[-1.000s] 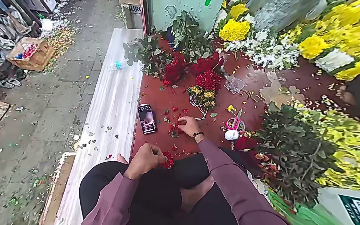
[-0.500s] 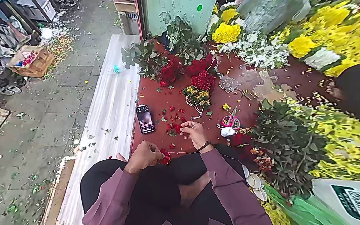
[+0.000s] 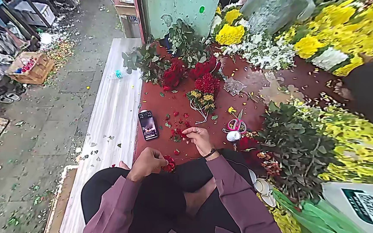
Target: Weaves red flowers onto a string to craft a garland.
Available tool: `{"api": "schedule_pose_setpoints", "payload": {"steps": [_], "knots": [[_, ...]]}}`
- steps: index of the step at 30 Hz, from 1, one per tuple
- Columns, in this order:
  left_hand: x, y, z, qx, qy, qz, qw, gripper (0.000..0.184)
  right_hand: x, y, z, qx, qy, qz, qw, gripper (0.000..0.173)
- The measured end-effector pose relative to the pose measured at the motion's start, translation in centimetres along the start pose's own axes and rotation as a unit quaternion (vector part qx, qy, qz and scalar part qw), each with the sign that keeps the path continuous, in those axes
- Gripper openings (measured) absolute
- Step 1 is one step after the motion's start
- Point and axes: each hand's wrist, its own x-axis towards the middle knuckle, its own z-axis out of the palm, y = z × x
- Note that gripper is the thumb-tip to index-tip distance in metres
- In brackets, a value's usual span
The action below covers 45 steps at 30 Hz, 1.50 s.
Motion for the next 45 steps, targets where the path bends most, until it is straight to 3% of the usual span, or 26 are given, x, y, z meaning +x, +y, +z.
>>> {"api": "schedule_pose_setpoints", "payload": {"steps": [4, 8, 12, 17, 21, 27, 35, 38, 40, 42, 45], "knots": [[0.0, -0.1, 0.0, -0.001, 0.016, 0.000, 1.000, 0.024, -0.1, 0.1, 0.2, -0.062, -0.005, -0.061, 0.996, 0.030], [0.0, 0.0, 0.0, -0.006, 0.049, -0.009, 0.999, 0.022, -0.5, -0.3, 0.9, -0.112, 0.006, -0.098, 0.989, 0.017], [0.0, 0.3, 0.0, -0.004, 0.082, -0.022, 0.996, 0.022, -2.2, -0.7, 2.3, -0.086, 0.018, -0.113, 0.990, 0.012], [0.1, 0.4, 0.2, -0.025, 0.076, -0.005, 0.997, 0.019, -5.6, -1.6, 4.4, 0.029, -0.011, -0.055, 0.998, 0.051], [-0.2, 0.8, 0.2, -0.069, 0.059, 0.026, 0.996, 0.015, -7.2, -0.9, 5.9, 0.040, -0.032, 0.014, 0.999, 0.059], [-0.2, 0.9, 0.4, -0.065, 0.038, 0.046, 0.996, 0.018, -6.5, 0.0, 6.3, -0.041, -0.007, 0.046, 0.998, 0.067], [0.0, 0.6, 0.2, -0.039, 0.046, 0.038, 0.997, 0.015, -5.3, -0.1, 3.2, -0.183, -0.096, 0.007, 0.978, 0.117], [-0.1, 0.6, -0.2, -0.032, 0.060, 0.007, 0.998, 0.018, -4.7, 0.2, 2.4, -0.232, -0.171, -0.048, 0.956, 0.103], [-0.1, 0.5, -0.4, -0.048, 0.069, -0.001, 0.996, 0.020, -4.1, 1.1, 2.0, -0.244, -0.197, -0.055, 0.948, 0.068], [-0.2, 0.4, -0.6, -0.078, 0.079, -0.007, 0.994, 0.021, -3.7, 1.2, 1.1, -0.259, -0.172, -0.057, 0.949, 0.026], [-0.2, 0.3, -0.7, -0.103, 0.112, -0.029, 0.988, 0.027, -3.8, -0.7, -0.1, -0.215, -0.192, -0.075, 0.955, 0.016]]}}
